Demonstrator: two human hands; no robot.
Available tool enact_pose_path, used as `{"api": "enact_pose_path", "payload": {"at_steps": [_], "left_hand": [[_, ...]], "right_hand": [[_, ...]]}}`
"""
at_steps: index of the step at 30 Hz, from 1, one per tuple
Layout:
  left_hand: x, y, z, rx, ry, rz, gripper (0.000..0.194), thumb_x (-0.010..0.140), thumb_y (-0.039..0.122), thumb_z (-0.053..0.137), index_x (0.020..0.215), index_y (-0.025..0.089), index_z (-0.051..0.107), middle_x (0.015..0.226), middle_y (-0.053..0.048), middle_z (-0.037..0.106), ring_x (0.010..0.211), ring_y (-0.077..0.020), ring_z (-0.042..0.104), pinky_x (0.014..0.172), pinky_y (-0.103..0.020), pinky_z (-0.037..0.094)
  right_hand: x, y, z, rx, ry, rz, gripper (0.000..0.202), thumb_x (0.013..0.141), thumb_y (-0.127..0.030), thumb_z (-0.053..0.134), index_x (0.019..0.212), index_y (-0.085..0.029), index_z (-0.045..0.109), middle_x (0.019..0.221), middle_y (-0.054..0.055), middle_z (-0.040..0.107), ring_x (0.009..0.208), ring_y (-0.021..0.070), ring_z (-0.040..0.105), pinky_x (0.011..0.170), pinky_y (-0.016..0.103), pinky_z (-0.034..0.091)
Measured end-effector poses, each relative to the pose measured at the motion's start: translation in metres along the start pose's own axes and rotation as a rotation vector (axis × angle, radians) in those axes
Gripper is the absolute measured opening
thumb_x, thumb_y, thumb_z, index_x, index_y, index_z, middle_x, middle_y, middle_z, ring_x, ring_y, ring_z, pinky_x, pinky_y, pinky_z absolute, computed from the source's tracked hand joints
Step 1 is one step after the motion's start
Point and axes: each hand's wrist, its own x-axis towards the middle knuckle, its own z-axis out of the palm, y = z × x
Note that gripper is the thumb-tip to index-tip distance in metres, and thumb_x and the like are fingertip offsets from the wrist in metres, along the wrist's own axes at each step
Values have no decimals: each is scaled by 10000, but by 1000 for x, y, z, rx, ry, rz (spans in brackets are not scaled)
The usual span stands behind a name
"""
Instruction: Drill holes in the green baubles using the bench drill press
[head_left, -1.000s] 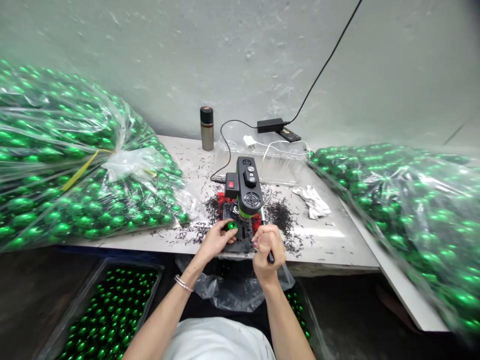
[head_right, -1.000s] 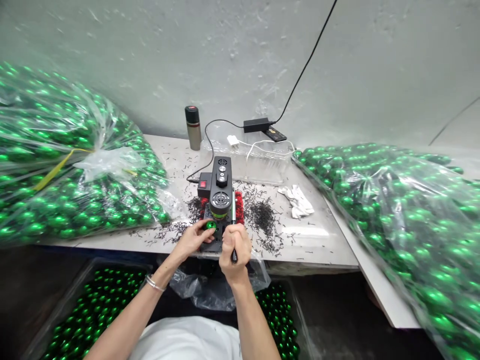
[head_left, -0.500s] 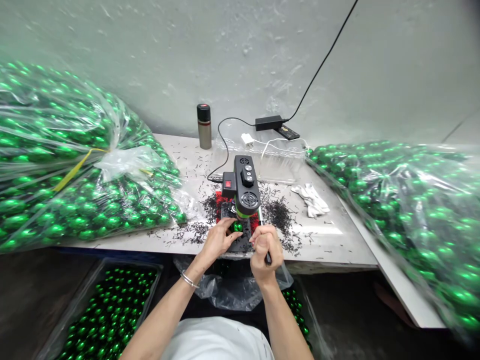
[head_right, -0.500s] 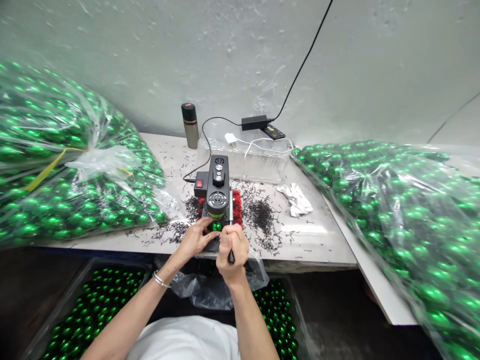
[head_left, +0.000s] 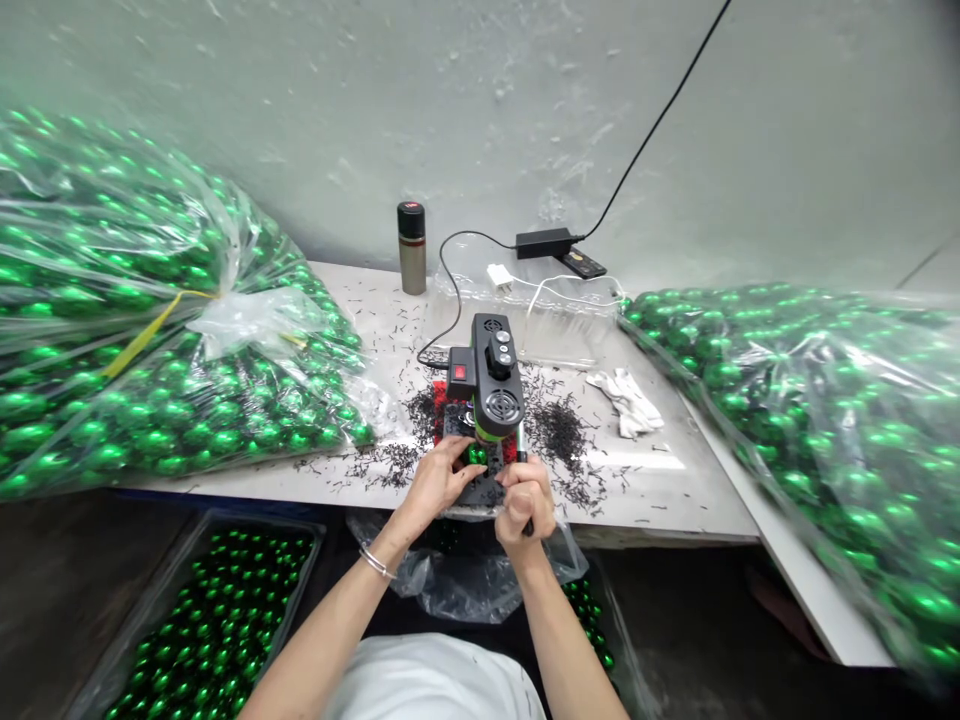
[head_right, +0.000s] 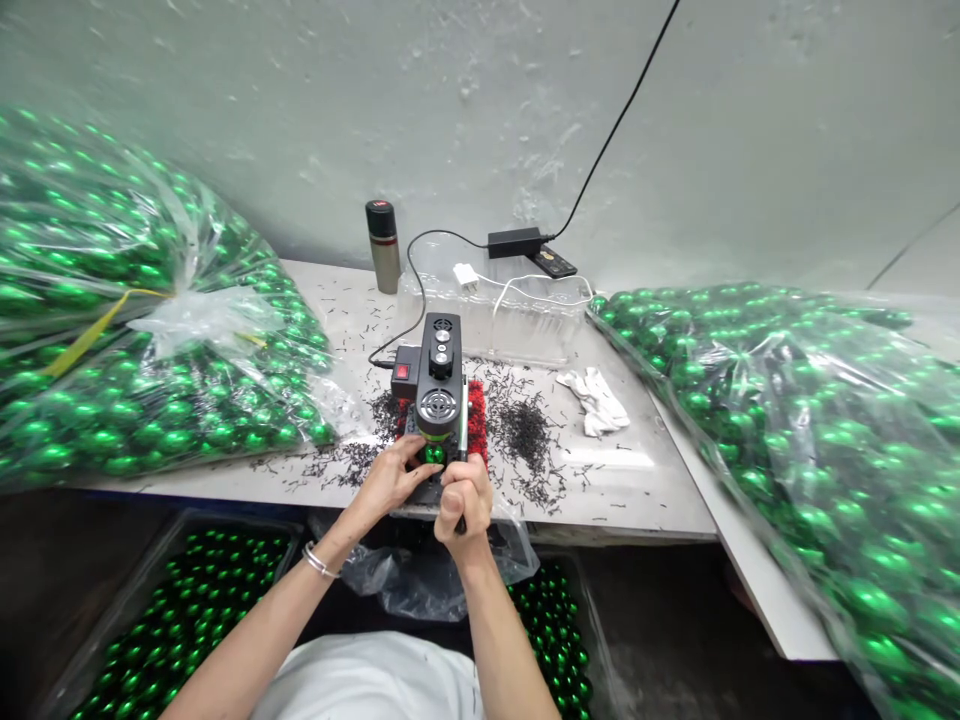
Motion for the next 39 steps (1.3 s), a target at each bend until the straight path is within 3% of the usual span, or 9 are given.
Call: {"api": "enact_pose_path", "payload": {"at_steps": [4, 16, 22, 27, 31, 34, 36, 39], "left_hand": [[0, -2, 2, 35, 11, 25, 329, 824, 316, 705, 1122, 176, 721, 1151, -112, 696, 825, -219, 672, 846, -344, 528], [0, -3, 2, -27, 52, 21, 334, 808, 389, 712, 1079, 196, 741, 1117, -113, 708, 744, -200, 653, 782, -330, 533], [1, -5, 6, -49, 81, 28, 340, 794, 405, 726, 1062, 198, 744, 1086, -105, 718, 762, -206, 653, 806, -338, 535], [2, -3, 6, -79, 94, 34, 321, 783, 342, 742, 1058, 179, 727, 1080, -110, 707, 721, -188, 633, 796, -349, 535], [-30, -5, 6, -211, 119, 88, 320, 819, 351, 711, 1103, 202, 695, 1092, -97, 682, 739, -178, 637, 756, -328, 550], [-71, -11, 10, -240, 32, 111, 352, 851, 352, 682, 1181, 230, 666, 1155, -102, 667, 819, -186, 653, 709, -294, 558], [-89, -15, 9, -262, -8, 82, 409, 840, 377, 698, 1220, 234, 649, 1193, -108, 658, 751, -166, 655, 633, -276, 557], [-85, -18, -11, -193, 136, 71, 310, 889, 373, 643, 1159, 224, 678, 1155, -108, 682, 818, -194, 679, 743, -314, 572]], "right_hand": [[-6, 5, 3, 14, 16, 1, 305, 995, -239, 326, 704, -220, 414, 742, -15, 521, 639, 119, 557, 782, 395, 510], [-6, 6, 7, 28, 49, 12, 328, 1000, -239, 305, 690, -217, 411, 740, -21, 509, 701, 144, 652, 880, 440, 498], [1, 3, 2, -28, -55, -74, 305, 989, -208, 322, 703, -217, 426, 746, -10, 531, 720, 149, 649, 791, 382, 500], [33, -19, -5, 25, 23, 86, 310, 976, -182, 376, 677, -211, 450, 690, -13, 519, 631, 121, 545, 621, 285, 442], [57, -37, -8, 49, -6, 282, 298, 987, -236, 401, 705, -207, 492, 693, -10, 515, 624, 120, 524, 583, 274, 431], [57, -40, -6, 51, 28, 276, 331, 985, -240, 419, 660, -208, 468, 678, -11, 512, 612, 118, 516, 575, 273, 423], [52, -39, -3, 29, 62, 256, 337, 985, -232, 422, 653, -207, 474, 656, -15, 510, 600, 117, 519, 575, 274, 417], [45, -35, 0, 17, 107, 234, 343, 985, -218, 426, 648, -205, 485, 634, -17, 508, 588, 118, 529, 571, 274, 405]]}}
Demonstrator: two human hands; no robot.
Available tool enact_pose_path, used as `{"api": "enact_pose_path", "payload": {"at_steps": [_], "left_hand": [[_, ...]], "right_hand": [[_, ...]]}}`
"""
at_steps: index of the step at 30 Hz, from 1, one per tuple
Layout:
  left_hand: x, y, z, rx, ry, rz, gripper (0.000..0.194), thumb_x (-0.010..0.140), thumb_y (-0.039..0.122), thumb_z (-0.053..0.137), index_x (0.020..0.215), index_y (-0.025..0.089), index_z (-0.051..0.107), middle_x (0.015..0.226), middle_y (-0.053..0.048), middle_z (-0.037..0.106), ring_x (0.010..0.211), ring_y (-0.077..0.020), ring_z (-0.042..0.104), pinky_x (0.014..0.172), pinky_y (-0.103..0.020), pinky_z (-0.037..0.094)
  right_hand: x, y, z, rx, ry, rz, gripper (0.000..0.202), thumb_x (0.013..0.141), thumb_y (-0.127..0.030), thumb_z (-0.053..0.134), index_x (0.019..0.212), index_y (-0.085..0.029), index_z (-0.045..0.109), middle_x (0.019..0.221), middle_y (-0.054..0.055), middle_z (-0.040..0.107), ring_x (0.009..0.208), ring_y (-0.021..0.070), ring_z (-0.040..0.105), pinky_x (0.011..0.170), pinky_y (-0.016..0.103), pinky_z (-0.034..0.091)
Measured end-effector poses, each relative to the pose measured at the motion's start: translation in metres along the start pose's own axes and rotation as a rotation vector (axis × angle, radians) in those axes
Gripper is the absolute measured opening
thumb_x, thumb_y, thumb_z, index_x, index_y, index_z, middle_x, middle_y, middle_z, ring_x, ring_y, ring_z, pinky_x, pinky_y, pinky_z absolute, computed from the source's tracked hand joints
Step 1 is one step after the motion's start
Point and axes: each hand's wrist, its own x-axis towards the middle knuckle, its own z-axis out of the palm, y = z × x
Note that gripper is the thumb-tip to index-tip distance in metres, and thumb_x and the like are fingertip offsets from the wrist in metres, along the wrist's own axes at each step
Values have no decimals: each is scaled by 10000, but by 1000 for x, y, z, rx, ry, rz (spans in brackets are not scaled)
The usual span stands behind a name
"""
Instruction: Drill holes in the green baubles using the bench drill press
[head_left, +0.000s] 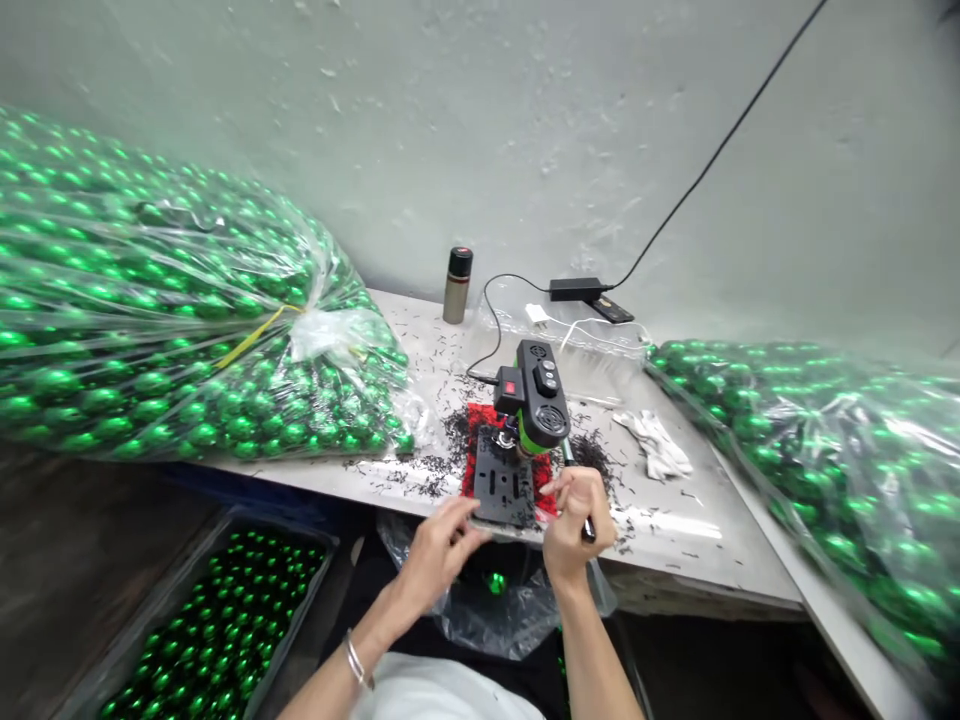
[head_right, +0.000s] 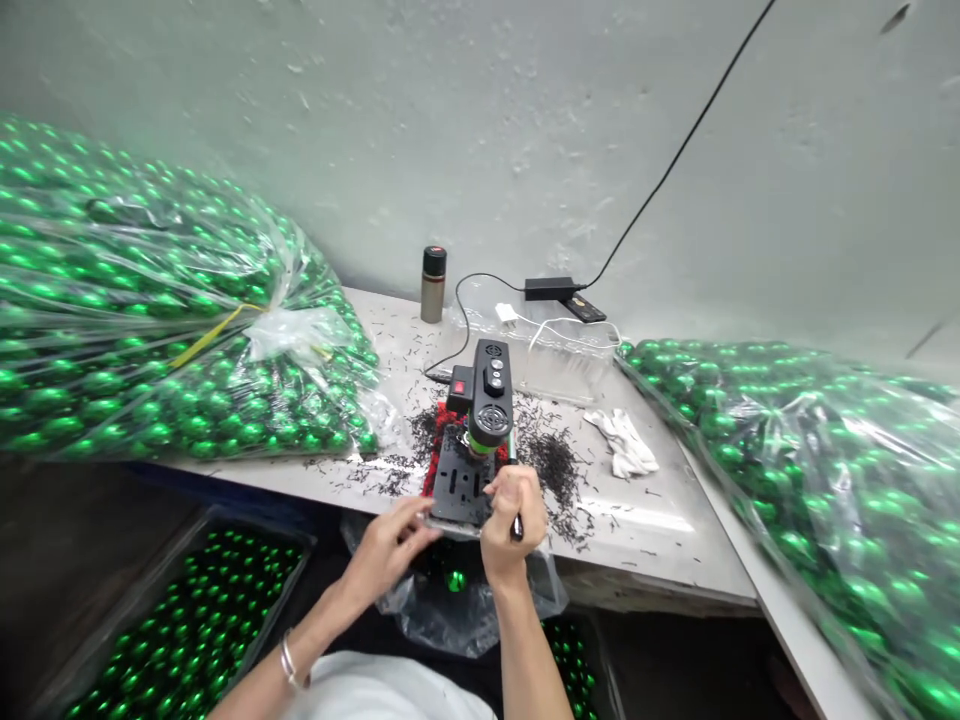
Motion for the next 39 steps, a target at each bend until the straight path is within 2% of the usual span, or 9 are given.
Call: {"api": "enact_pose_path", "payload": {"at_steps": [4, 8, 15, 19, 24, 28, 31, 35, 39], "left_hand": [[65, 0, -53, 395, 273, 69, 266, 955, 240, 491, 1122, 192, 693, 1135, -138, 693, 1070, -276, 636, 982, -402, 489], [139, -8, -100, 837, 170, -111, 315, 882, 81, 439, 1050, 105, 704, 1118, -220, 675, 1091, -347, 591, 954, -451, 468], [197, -29, -114, 872, 107, -199, 340, 764, 15, 516, 1065, 12, 673, 1180, -310, 623, 1096, -395, 582, 919, -457, 456], [195, -32, -107, 809, 45, -201, 276, 749, 15, 547, 980, 47, 695, 1052, -242, 668, 1020, -341, 616, 906, -411, 476], [163, -21, -101, 661, 75, -176, 381, 851, 146, 596, 1229, 109, 632, 1203, -170, 624, 1090, -289, 604, 965, -413, 484], [122, -9, -85, -167, 99, -273, 513, 866, 370, 701, 1328, 175, 596, 1114, -107, 682, 959, -214, 682, 938, -387, 539], [99, -4, -59, -695, 119, -374, 449, 794, 339, 791, 1190, 161, 677, 930, -47, 713, 766, -132, 695, 772, -266, 591], [84, 0, -22, -939, 150, -522, 292, 763, 223, 815, 1024, 133, 721, 818, -25, 720, 637, -78, 661, 613, -166, 565], [78, -1, 1, -867, 72, -559, 349, 788, 225, 785, 1116, 139, 705, 816, -28, 720, 667, -94, 671, 649, -192, 569]], "right_hand": [[-2, 3, 2, 33, 23, -26, 365, 982, -206, 436, 618, -201, 462, 624, -20, 504, 577, 117, 539, 557, 274, 396], [-3, 4, 1, 49, 22, -15, 346, 979, -196, 438, 636, -197, 486, 618, -28, 493, 565, 115, 539, 548, 275, 402], [-12, 12, 1, 78, 18, 2, 346, 971, -188, 435, 627, -200, 459, 658, -15, 508, 599, 127, 546, 562, 287, 431], [-14, 16, 0, 85, 22, -8, 343, 972, -177, 429, 631, -197, 464, 665, -15, 509, 602, 123, 551, 560, 283, 432], [-17, 18, -1, 88, -7, -7, 347, 971, -167, 424, 626, -195, 457, 685, -14, 517, 616, 117, 554, 568, 277, 441], [-17, 18, 0, 77, 8, -7, 344, 968, -168, 428, 626, -198, 456, 675, -18, 513, 615, 116, 553, 571, 273, 446], [-16, 16, 0, 66, 3, -8, 347, 972, -176, 417, 627, -202, 452, 674, -16, 519, 616, 119, 554, 578, 277, 451], [-12, 12, -2, 28, -37, -56, 350, 968, -167, 416, 622, -205, 450, 670, -10, 533, 625, 121, 543, 586, 281, 433], [-7, 10, -4, -6, -56, -96, 334, 962, -150, 421, 637, -209, 465, 659, -9, 535, 637, 130, 543, 600, 291, 417]]}}
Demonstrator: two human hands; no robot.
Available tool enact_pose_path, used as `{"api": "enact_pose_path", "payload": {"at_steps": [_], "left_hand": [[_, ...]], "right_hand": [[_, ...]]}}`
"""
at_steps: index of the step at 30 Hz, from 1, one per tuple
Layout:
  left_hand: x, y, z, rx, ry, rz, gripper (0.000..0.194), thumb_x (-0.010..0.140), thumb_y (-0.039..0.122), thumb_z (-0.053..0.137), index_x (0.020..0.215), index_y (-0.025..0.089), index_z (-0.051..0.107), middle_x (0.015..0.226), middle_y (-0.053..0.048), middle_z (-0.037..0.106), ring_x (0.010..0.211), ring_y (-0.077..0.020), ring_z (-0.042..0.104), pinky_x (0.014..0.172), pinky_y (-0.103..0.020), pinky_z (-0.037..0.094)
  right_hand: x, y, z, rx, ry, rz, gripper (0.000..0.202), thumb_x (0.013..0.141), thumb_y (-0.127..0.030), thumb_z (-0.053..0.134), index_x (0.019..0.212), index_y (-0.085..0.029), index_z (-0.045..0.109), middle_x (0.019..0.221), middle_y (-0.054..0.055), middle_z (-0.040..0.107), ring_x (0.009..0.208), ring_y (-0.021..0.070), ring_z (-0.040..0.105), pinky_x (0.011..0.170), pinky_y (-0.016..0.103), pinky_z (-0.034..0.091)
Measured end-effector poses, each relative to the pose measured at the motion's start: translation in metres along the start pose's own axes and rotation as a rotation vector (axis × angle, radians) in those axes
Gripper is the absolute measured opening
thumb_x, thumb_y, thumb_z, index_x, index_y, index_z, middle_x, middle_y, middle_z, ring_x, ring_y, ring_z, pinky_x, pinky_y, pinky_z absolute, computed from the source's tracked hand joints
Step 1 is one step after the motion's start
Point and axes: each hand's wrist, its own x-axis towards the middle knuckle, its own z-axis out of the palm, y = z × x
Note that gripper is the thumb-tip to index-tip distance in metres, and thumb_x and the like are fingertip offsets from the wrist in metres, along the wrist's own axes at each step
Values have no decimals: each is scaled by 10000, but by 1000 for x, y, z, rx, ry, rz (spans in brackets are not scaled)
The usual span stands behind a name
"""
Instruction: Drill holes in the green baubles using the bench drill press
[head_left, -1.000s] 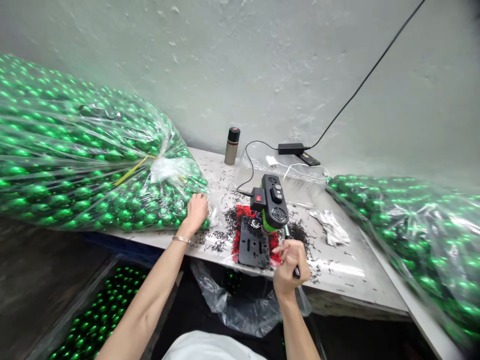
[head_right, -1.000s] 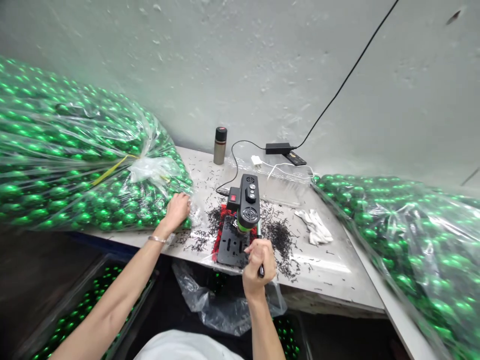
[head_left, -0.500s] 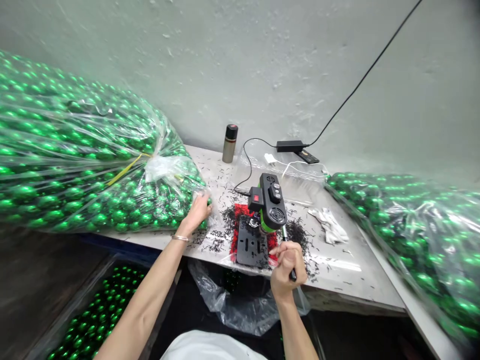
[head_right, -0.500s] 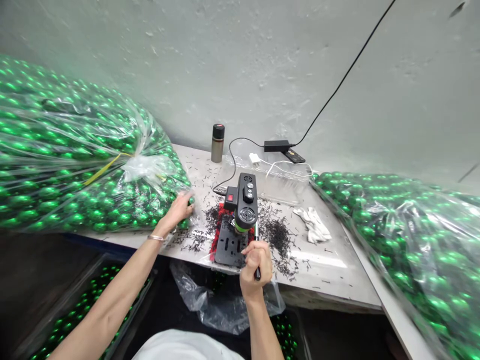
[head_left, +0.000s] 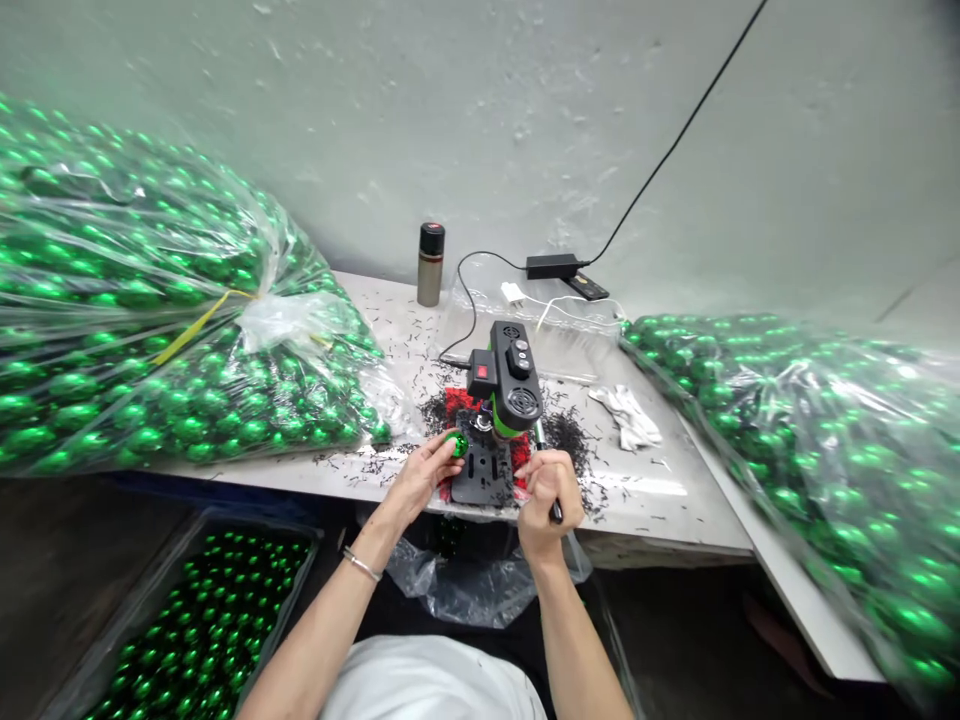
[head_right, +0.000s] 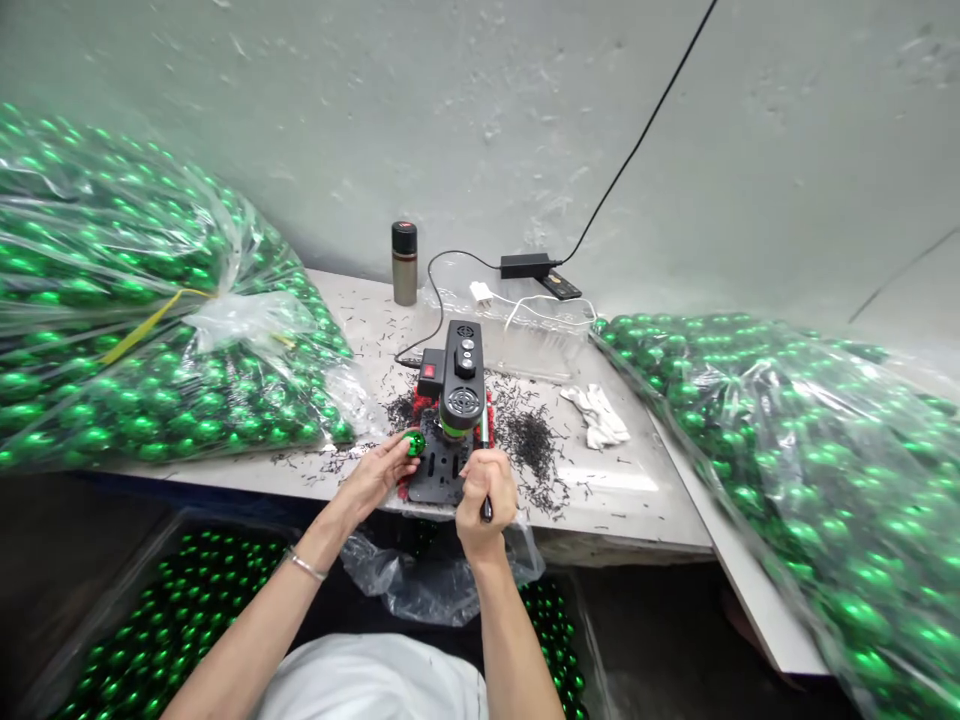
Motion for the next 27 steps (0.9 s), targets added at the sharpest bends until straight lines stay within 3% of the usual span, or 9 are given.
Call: {"api": "enact_pose_path", "payload": {"at_steps": [4, 8, 11, 14, 18, 27], "left_hand": [[0, -8, 1, 451, -55, 129, 386, 824, 301, 719, 1173, 140, 676, 847, -34, 723, 714, -138, 665, 681, -253, 560], [0, -13, 2, 997, -98, 383, 386, 867, 349, 647, 1202, 157, 666, 969, -77, 733, 781, -199, 669, 788, -354, 555], [1, -15, 7, 1222, -121, 559, 369, 895, 328, 620, 1229, 172, 646, 1144, -117, 708, 949, -247, 687, 884, -386, 538], [4, -16, 12, 1330, -142, 662, 341, 920, 317, 606, 1226, 168, 634, 1195, -129, 686, 1073, -269, 668, 922, -382, 530], [8, -17, 17, 1427, -143, 707, 332, 935, 354, 606, 1185, 140, 649, 1106, -132, 696, 1021, -274, 673, 888, -386, 534], [12, -37, 12, 1345, -42, 867, 332, 936, 391, 614, 1167, 155, 653, 1129, -131, 691, 1033, -274, 635, 909, -431, 471]], "right_hand": [[5, -2, 0, -11, 4, 17, 315, 964, -168, 426, 657, -213, 481, 666, -7, 538, 617, 132, 529, 581, 295, 392], [10, -6, 1, -1, -1, 46, 327, 970, -182, 421, 645, -211, 454, 681, -10, 533, 618, 122, 522, 582, 286, 388], [12, -7, 1, 11, -3, 42, 324, 973, -178, 416, 652, -209, 450, 686, -12, 526, 627, 118, 528, 592, 283, 397], [13, -8, 1, 9, -5, 29, 303, 972, -166, 422, 675, -206, 474, 685, -15, 528, 613, 112, 520, 577, 275, 387], [12, -9, 0, -4, 4, 19, 286, 966, -158, 433, 690, -205, 490, 672, -19, 528, 598, 111, 513, 568, 272, 383], [-6, 2, -2, -13, -24, -10, 288, 960, -157, 410, 684, -208, 473, 689, -12, 547, 633, 121, 530, 634, 291, 429]]}}
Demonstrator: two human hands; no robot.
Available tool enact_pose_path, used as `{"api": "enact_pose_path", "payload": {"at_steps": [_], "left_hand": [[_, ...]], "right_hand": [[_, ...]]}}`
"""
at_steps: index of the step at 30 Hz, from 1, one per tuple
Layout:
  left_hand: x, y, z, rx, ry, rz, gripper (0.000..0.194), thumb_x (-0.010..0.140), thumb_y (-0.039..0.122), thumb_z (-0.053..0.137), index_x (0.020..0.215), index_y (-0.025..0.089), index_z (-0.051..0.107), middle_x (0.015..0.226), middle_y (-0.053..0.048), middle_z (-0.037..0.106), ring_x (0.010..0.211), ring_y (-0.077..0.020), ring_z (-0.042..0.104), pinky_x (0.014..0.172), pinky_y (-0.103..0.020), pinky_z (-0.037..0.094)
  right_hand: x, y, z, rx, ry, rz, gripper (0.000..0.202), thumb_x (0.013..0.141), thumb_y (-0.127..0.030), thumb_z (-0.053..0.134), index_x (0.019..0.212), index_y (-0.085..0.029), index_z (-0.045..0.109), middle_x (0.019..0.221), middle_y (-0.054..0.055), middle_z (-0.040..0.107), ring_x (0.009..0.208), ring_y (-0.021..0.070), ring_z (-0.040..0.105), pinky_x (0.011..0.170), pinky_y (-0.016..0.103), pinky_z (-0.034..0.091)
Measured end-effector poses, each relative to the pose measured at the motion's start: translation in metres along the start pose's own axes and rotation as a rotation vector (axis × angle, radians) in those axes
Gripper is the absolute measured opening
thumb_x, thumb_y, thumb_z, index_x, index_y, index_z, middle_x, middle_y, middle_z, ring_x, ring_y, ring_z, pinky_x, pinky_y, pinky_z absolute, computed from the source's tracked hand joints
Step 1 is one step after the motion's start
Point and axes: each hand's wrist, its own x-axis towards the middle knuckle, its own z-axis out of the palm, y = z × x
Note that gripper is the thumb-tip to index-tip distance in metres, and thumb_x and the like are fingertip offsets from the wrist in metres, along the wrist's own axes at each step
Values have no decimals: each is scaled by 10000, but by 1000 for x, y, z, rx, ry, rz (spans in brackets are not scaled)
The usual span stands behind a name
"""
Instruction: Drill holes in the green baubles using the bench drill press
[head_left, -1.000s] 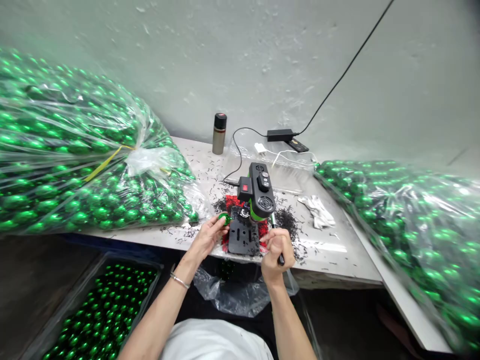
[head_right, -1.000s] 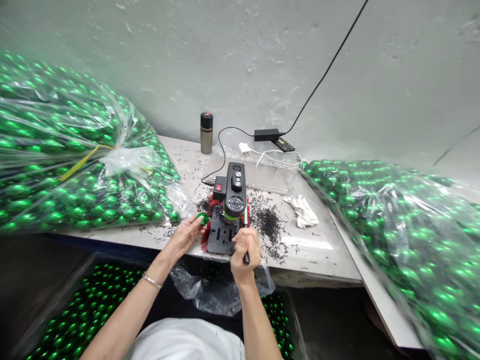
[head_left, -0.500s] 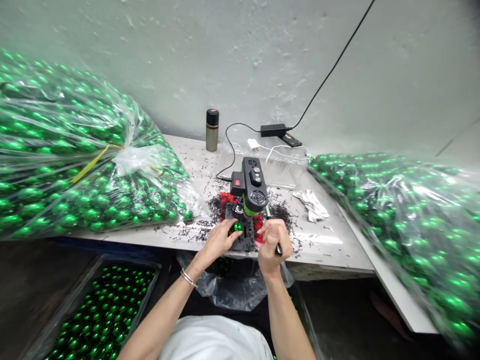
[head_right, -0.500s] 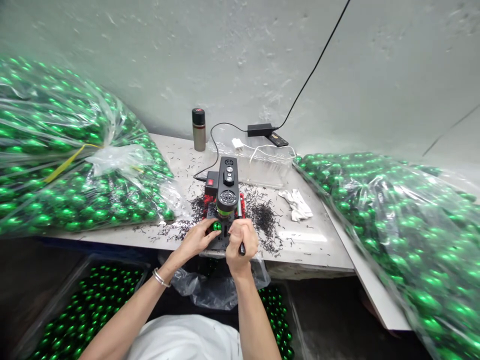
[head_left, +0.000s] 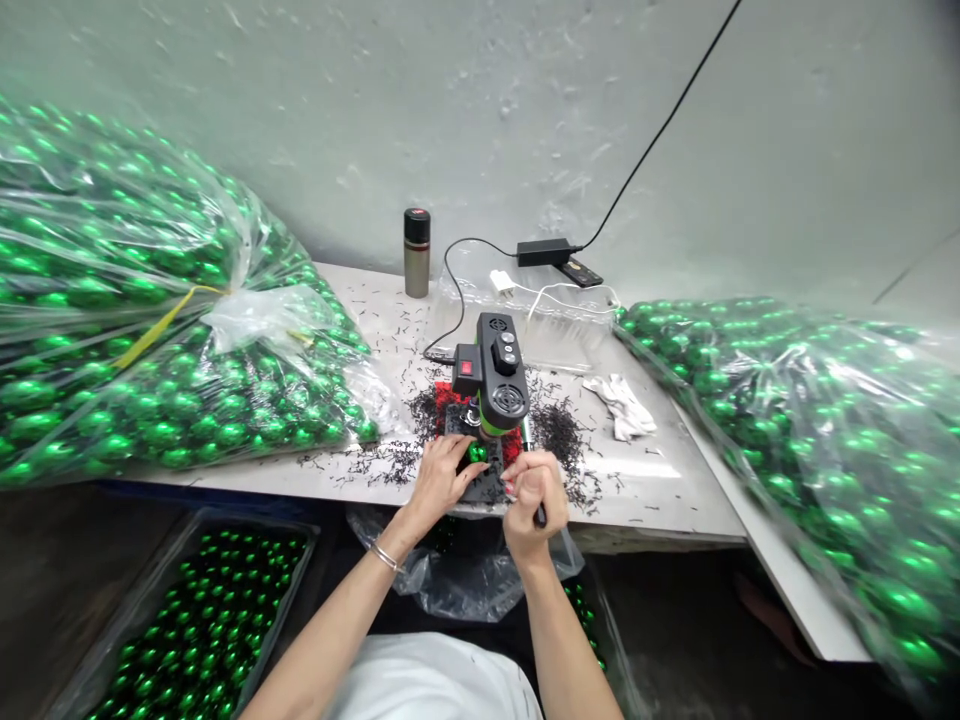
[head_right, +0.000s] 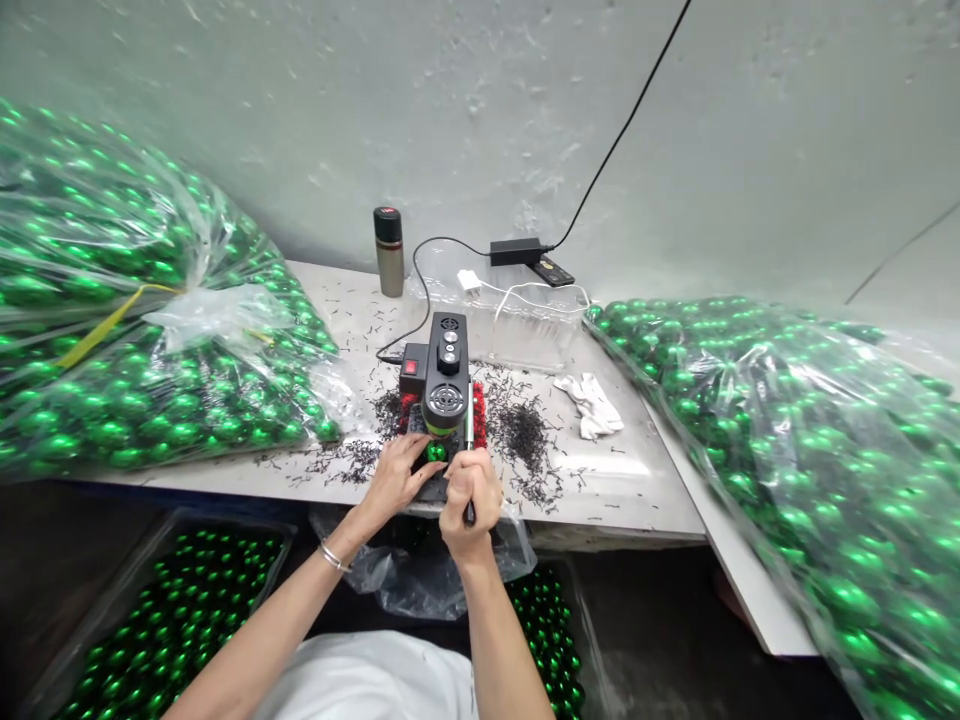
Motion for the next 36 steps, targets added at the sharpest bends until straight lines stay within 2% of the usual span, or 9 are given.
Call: {"api": "enact_pose_path", "payload": {"at_steps": [7, 11, 16, 20, 25, 27, 31, 34, 36], "left_hand": [[-1, 1, 2, -40, -10, -49, 291, 932, 364, 625, 1159, 183, 650, 1101, -118, 688, 1026, -268, 624, 908, -420, 448], [-3, 1, 3, -52, -7, -56, 294, 930, 353, 629, 1158, 168, 645, 1106, -128, 682, 1020, -268, 621, 898, -414, 452], [-3, 0, 3, -82, -14, -50, 311, 922, 356, 640, 1171, 170, 642, 1108, -128, 675, 1038, -273, 619, 921, -428, 456], [-2, 0, 3, -104, -17, -59, 302, 925, 345, 634, 1179, 183, 646, 1112, -123, 671, 1042, -270, 615, 932, -438, 457], [-1, 1, 4, -117, -14, -86, 322, 914, 361, 645, 1181, 182, 656, 1114, -123, 670, 1037, -275, 609, 929, -448, 458], [0, 2, 4, -115, -14, -92, 329, 904, 365, 661, 1172, 174, 663, 1112, -124, 671, 1037, -274, 609, 931, -448, 456], [3, 2, 8, -127, -5, -96, 347, 870, 373, 709, 1144, 163, 675, 1103, -121, 677, 1045, -275, 610, 939, -447, 450], [2, 2, 10, -156, 22, -101, 338, 859, 373, 724, 1128, 173, 680, 1087, -113, 687, 1033, -271, 617, 949, -461, 450], [-2, 3, 6, -188, 61, -97, 334, 859, 373, 725, 1121, 172, 679, 1072, -113, 691, 1019, -268, 623, 939, -456, 464]], "right_hand": [[-25, 25, 2, -9, -29, -86, 291, 980, -216, 364, 701, -219, 450, 722, -20, 546, 629, 122, 574, 803, 387, 512], [-31, 31, 7, 6, 23, -87, 346, 1006, -271, 307, 683, -223, 423, 710, -27, 515, 609, 120, 572, 816, 410, 518], [-35, 34, 8, 17, 17, -76, 365, 1020, -289, 295, 683, -217, 418, 714, -33, 498, 652, 118, 596, 869, 413, 493], [-35, 37, 5, -8, -6, -94, 350, 1015, -265, 305, 687, -216, 415, 718, -31, 502, 669, 117, 602, 873, 404, 490], [-28, 40, 0, -88, -128, -241, 313, 991, -224, 340, 696, -219, 444, 713, -17, 539, 688, 133, 624, 796, 370, 512], [-22, 36, -2, -70, -117, -244, 313, 980, -208, 357, 681, -215, 448, 706, -14, 546, 676, 135, 616, 787, 370, 509], [4, 12, -3, 11, 0, -78, 360, 977, -223, 398, 620, -207, 443, 659, -6, 533, 609, 128, 551, 629, 301, 443], [30, -11, -4, 20, 13, 168, 360, 989, -310, 434, 653, -199, 501, 639, -17, 505, 570, 112, 504, 562, 268, 386], [45, -22, -4, 47, 14, 254, 382, 982, -367, 463, 641, -197, 485, 633, -25, 491, 550, 98, 479, 550, 258, 377]]}}
